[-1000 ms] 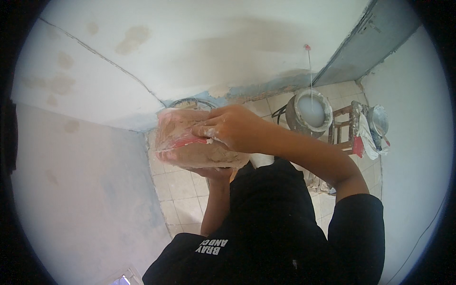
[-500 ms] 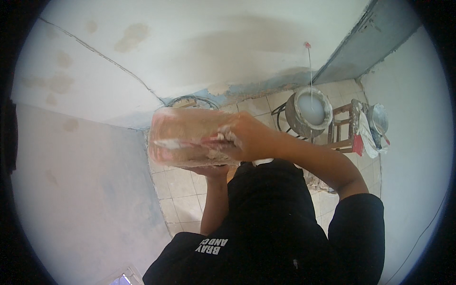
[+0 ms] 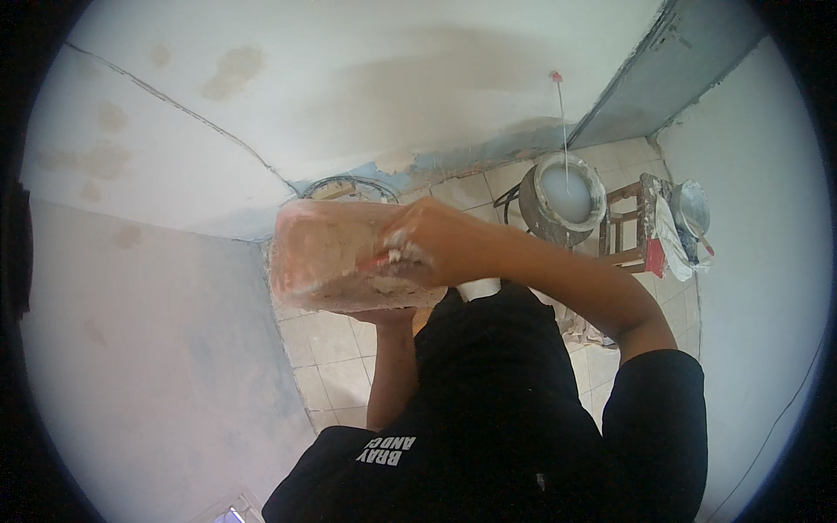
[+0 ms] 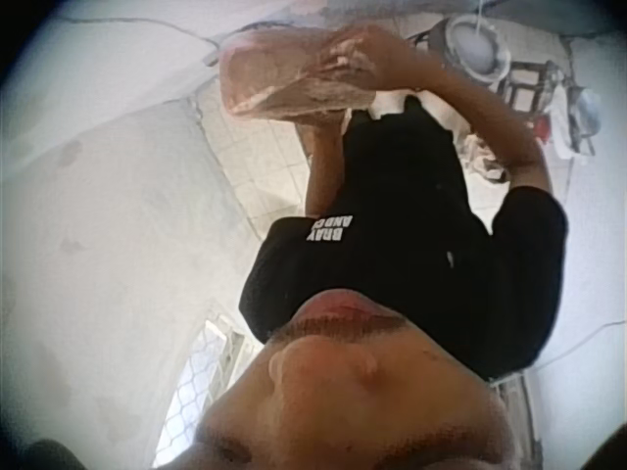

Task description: The person uses a red scraper to apply white plaster from a pink container onto a wall, smoothing it over various sections.

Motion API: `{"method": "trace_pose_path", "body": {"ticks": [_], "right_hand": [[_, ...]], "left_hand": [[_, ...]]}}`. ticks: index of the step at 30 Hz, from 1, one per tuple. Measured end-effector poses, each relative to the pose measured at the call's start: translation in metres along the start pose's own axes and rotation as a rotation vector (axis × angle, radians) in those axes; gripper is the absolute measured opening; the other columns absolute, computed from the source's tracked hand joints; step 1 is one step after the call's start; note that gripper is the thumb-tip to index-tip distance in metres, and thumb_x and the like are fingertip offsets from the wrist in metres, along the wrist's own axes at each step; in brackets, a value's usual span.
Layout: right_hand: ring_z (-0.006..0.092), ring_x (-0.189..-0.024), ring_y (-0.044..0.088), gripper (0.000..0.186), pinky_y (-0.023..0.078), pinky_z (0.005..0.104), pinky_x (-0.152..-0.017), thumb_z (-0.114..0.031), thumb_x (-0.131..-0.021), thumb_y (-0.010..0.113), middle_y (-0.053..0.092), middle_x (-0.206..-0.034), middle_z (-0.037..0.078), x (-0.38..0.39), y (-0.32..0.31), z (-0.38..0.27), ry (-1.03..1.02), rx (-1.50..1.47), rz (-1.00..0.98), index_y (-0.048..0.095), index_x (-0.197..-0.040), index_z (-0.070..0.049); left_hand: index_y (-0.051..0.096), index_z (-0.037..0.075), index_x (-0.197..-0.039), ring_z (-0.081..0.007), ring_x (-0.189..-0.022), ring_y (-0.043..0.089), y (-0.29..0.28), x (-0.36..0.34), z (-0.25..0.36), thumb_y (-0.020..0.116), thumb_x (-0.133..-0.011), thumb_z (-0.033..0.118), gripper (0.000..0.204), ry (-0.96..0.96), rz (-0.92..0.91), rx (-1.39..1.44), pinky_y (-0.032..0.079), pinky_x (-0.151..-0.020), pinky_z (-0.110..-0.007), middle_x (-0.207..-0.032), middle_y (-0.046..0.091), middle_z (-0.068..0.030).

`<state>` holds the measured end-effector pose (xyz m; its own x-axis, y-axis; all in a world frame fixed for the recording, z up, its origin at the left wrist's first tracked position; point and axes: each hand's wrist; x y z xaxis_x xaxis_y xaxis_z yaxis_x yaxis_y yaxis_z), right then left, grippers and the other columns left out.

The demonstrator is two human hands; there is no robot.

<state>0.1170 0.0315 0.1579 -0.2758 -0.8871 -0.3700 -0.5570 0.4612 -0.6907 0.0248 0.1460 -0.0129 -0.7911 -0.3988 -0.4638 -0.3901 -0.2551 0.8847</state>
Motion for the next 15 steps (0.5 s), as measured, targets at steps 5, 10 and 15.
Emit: {"method": "trace_pose_path", "body": {"ticks": [5,10,15], "right_hand": [[0.0285,-0.079,0.064,0.038,0.053,0.0361,-0.069,-0.003,-0.066,0.069,0.068,-0.086,0.012,0.000,-0.006,0.005,0.038,0.141,0.113,0.069,-0.103,-0.005],[0.0286,-0.072,0.064,0.039,0.052,0.0357,-0.063,-0.001,-0.065,0.068,0.067,-0.081,0.012,0.015,0.001,0.003,-0.005,0.059,-0.022,0.068,-0.103,-0.004],[0.0299,-0.071,0.063,0.036,0.052,0.0348,-0.062,0.000,-0.066,0.066,0.066,-0.079,0.014,0.022,0.001,0.001,0.067,-0.025,-0.046,0.068,-0.102,-0.003]], "left_hand": [[0.017,0.017,-0.146,-0.0326,-0.128,0.039,-0.010,0.005,0.005,0.029,-0.083,0.075,0.087,-0.057,-0.014,0.030,0.035,-0.105,-0.051,-0.142,0.035,-0.0113],[0.015,0.019,-0.147,-0.0321,-0.128,0.040,-0.029,0.012,0.032,0.029,-0.083,0.075,0.086,-0.075,0.276,-0.172,0.037,-0.103,-0.050,-0.142,0.035,-0.0106],[0.015,0.019,-0.147,-0.0319,-0.128,0.040,-0.024,0.010,0.024,0.030,-0.083,0.075,0.085,-0.104,0.262,-0.186,0.037,-0.103,-0.050,-0.142,0.035,-0.0105]]}}
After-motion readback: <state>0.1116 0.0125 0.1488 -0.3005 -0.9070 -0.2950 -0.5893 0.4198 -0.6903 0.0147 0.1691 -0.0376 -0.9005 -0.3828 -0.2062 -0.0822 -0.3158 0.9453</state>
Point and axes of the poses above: each hand's wrist, its own x-axis away from the middle knuckle, its own y-axis out of the palm, z = x × y
